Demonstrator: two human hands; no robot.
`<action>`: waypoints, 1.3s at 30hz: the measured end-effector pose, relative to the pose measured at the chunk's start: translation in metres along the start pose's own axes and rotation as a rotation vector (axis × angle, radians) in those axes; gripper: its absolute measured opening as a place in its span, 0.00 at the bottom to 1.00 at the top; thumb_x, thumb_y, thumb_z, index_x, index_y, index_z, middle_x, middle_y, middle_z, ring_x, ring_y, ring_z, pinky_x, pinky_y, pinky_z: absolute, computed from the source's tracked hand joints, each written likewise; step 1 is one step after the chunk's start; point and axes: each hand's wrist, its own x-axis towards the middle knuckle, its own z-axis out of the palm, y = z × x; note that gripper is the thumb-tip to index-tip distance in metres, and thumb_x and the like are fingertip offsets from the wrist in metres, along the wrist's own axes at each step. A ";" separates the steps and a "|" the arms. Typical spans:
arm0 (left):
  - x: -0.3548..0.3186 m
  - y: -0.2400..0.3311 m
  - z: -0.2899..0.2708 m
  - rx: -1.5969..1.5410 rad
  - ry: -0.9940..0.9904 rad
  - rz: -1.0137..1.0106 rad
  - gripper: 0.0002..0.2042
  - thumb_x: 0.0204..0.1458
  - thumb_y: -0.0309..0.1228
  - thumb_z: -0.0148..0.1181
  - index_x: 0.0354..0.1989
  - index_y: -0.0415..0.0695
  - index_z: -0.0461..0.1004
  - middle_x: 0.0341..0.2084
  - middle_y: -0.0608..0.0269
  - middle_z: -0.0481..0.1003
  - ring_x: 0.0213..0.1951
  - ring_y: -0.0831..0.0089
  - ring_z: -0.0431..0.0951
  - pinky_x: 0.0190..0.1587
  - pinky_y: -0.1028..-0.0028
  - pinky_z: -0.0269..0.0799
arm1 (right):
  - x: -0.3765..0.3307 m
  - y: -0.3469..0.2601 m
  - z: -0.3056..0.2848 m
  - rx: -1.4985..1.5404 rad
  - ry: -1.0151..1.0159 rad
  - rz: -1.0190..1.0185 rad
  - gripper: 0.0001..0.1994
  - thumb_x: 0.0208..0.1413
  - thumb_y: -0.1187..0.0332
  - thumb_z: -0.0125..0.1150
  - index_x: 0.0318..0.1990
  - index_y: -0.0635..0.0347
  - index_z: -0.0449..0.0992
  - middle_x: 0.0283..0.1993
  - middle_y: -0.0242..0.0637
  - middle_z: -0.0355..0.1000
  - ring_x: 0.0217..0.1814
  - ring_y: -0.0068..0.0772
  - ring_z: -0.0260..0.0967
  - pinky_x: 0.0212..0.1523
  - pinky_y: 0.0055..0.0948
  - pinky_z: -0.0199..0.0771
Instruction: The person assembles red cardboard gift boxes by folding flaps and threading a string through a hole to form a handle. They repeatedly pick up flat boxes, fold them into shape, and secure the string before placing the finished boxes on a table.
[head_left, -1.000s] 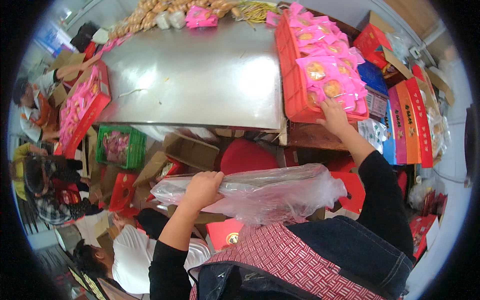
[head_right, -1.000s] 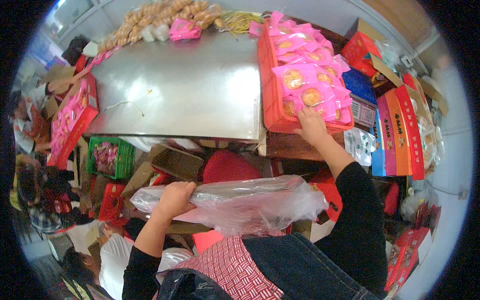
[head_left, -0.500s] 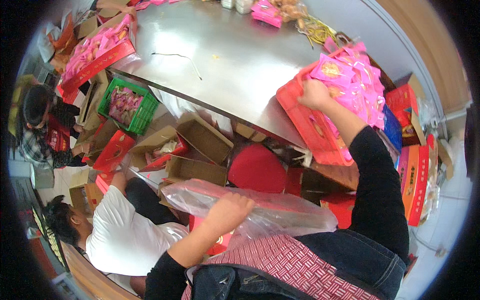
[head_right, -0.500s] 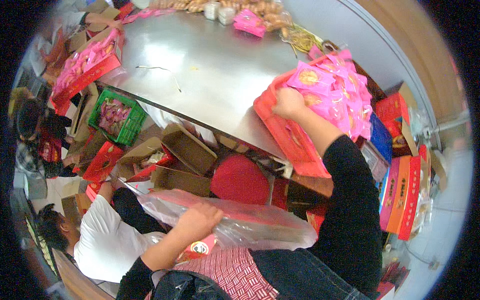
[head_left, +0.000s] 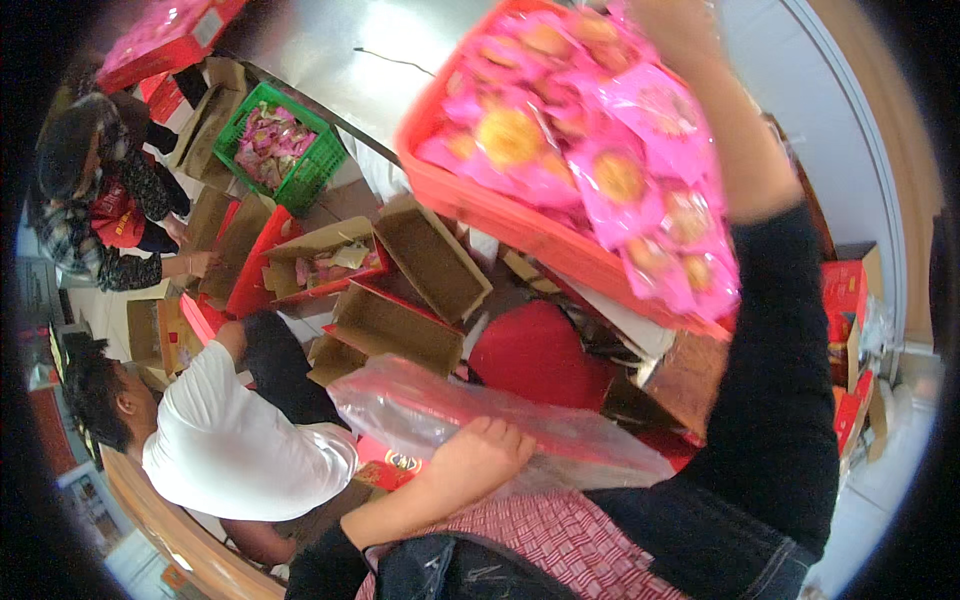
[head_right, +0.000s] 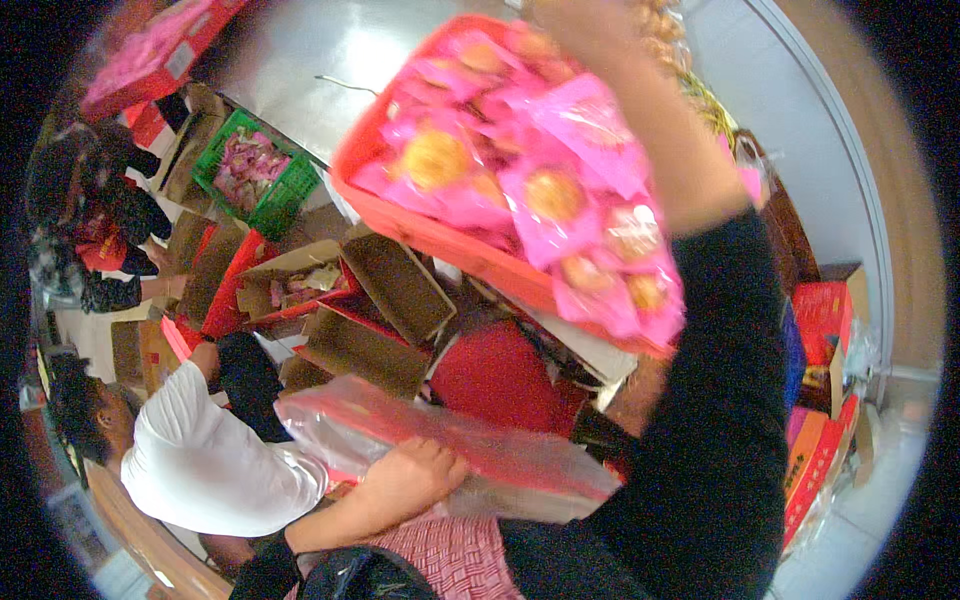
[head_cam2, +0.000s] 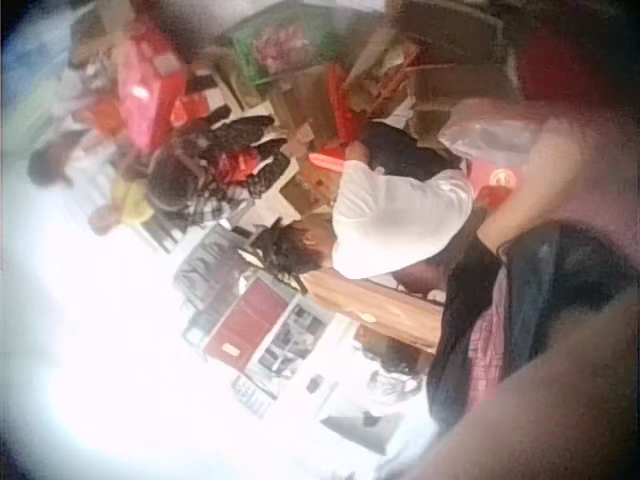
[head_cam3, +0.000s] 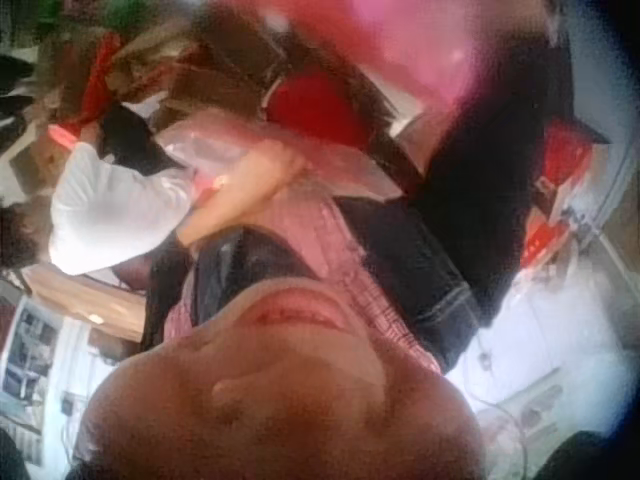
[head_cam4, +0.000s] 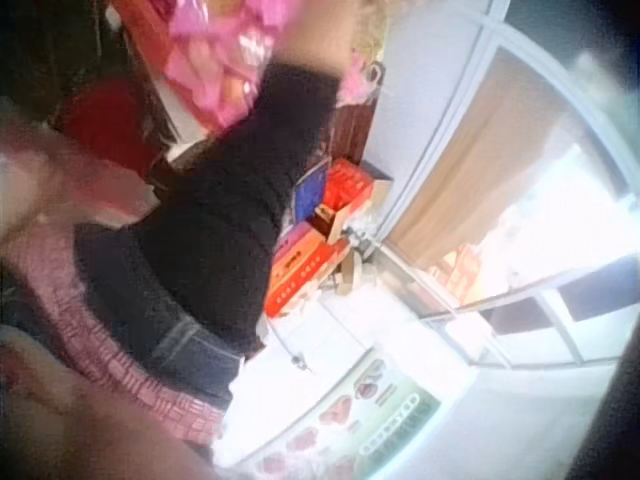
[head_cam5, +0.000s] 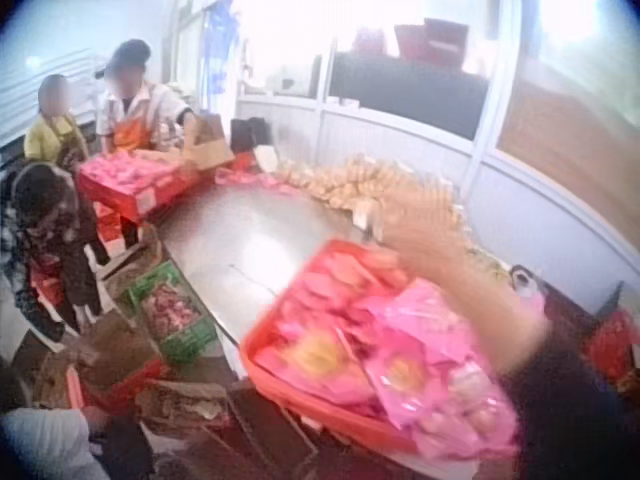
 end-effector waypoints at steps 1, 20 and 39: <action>-0.005 0.004 -0.001 -0.028 0.004 -0.007 0.06 0.39 0.31 0.50 0.26 0.45 0.66 0.19 0.65 0.68 0.25 0.69 0.71 0.27 0.71 0.65 | -0.045 0.014 -0.007 0.118 0.026 0.002 0.19 0.50 0.56 0.47 0.45 0.59 0.71 0.49 0.46 0.66 0.50 0.40 0.66 0.49 0.37 0.65; -0.020 0.012 0.014 -0.026 0.188 -0.011 0.05 0.41 0.31 0.51 0.25 0.44 0.67 0.20 0.64 0.70 0.27 0.69 0.73 0.31 0.72 0.67 | -0.098 -0.059 0.106 2.107 0.175 0.184 0.21 0.56 0.53 0.45 0.49 0.59 0.65 0.45 0.38 0.69 0.44 0.36 0.67 0.45 0.37 0.69; 0.000 -0.011 0.030 0.064 -0.032 -0.048 0.08 0.36 0.30 0.56 0.25 0.44 0.66 0.22 0.60 0.70 0.30 0.62 0.73 0.33 0.64 0.67 | -0.393 -0.174 0.104 0.339 -0.740 -0.044 0.51 0.37 0.43 0.60 0.60 0.73 0.44 0.48 0.62 0.63 0.46 0.56 0.66 0.46 0.42 0.66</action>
